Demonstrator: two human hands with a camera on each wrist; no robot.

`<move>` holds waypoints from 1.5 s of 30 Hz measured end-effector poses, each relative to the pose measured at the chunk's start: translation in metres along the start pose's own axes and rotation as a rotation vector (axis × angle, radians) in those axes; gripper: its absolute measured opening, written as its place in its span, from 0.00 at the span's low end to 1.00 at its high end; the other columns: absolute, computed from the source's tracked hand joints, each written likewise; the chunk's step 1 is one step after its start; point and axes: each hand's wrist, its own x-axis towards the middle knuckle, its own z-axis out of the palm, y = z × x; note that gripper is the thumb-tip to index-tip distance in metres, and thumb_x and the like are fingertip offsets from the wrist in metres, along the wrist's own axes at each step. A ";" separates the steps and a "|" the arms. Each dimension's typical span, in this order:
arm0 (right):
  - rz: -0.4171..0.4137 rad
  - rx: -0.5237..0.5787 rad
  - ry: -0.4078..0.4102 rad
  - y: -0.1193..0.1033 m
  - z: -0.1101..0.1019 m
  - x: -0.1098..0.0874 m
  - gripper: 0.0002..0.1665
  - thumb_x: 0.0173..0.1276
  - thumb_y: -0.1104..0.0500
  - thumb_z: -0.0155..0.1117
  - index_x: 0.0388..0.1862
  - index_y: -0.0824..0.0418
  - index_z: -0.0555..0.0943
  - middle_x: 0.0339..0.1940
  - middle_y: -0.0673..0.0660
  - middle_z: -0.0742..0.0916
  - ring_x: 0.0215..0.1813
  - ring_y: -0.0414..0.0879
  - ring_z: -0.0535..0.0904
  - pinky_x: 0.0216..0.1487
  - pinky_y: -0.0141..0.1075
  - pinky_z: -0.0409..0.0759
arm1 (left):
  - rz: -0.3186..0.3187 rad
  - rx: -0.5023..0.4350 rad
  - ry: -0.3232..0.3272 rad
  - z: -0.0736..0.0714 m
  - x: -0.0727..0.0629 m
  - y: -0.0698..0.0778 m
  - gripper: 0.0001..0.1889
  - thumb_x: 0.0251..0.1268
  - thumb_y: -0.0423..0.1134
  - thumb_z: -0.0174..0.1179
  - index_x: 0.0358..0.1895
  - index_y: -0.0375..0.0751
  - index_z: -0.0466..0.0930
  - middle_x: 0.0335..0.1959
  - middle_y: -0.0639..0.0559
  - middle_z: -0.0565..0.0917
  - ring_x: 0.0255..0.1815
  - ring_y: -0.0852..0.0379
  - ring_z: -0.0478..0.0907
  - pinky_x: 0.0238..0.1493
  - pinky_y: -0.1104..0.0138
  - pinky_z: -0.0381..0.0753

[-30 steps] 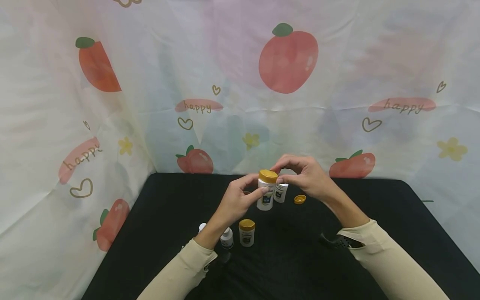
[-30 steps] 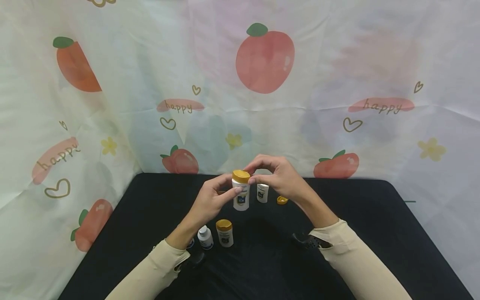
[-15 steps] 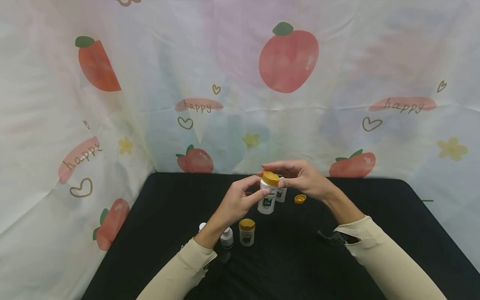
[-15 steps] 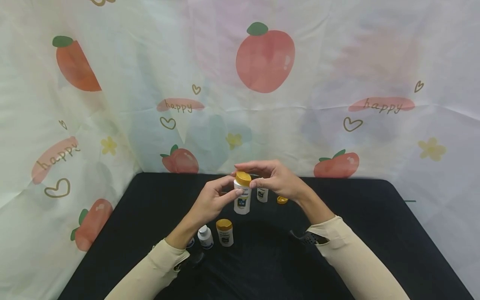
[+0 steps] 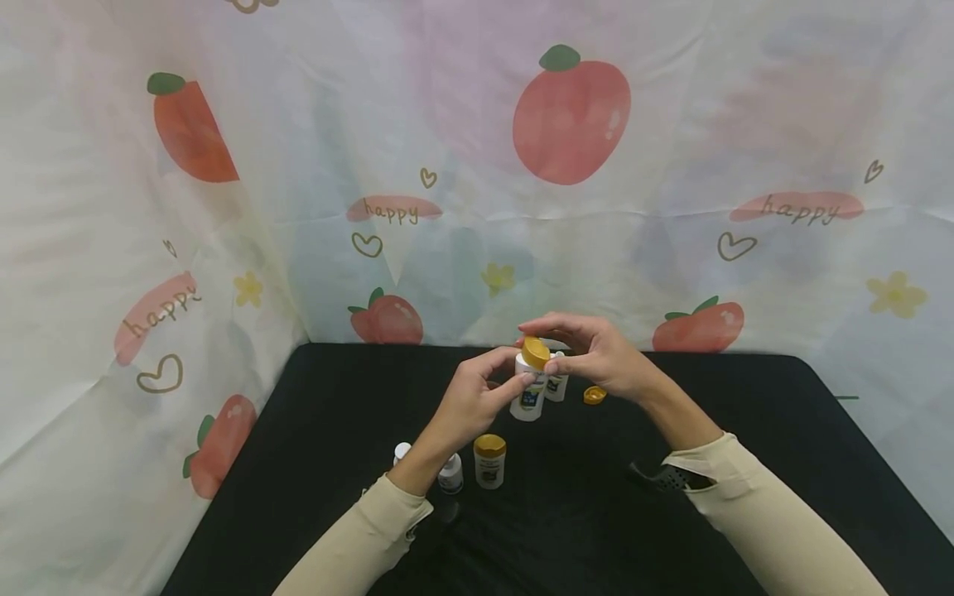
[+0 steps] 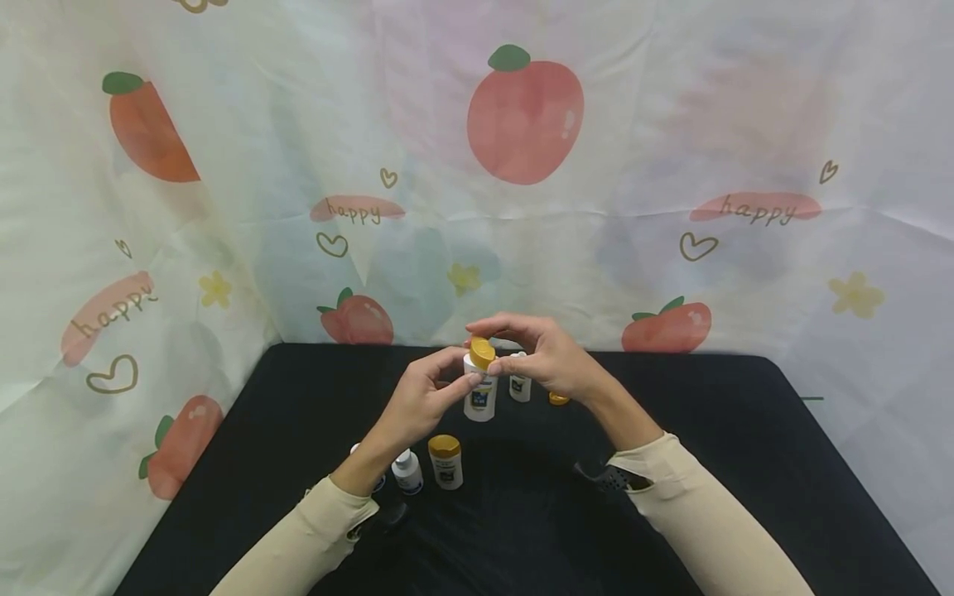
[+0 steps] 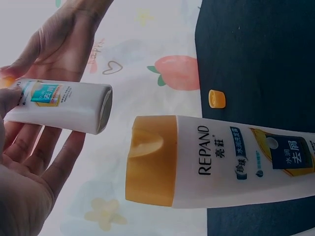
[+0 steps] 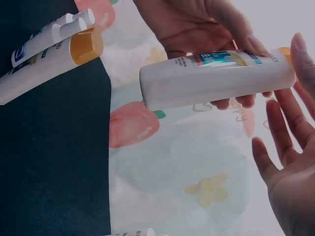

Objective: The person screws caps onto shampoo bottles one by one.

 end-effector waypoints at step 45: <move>0.038 -0.059 0.086 -0.009 0.004 0.004 0.26 0.69 0.70 0.67 0.66 0.65 0.78 0.62 0.62 0.83 0.69 0.52 0.76 0.70 0.38 0.72 | -0.035 -0.159 0.043 0.001 0.003 0.001 0.15 0.70 0.37 0.66 0.57 0.43 0.79 0.48 0.45 0.82 0.50 0.50 0.82 0.46 0.64 0.86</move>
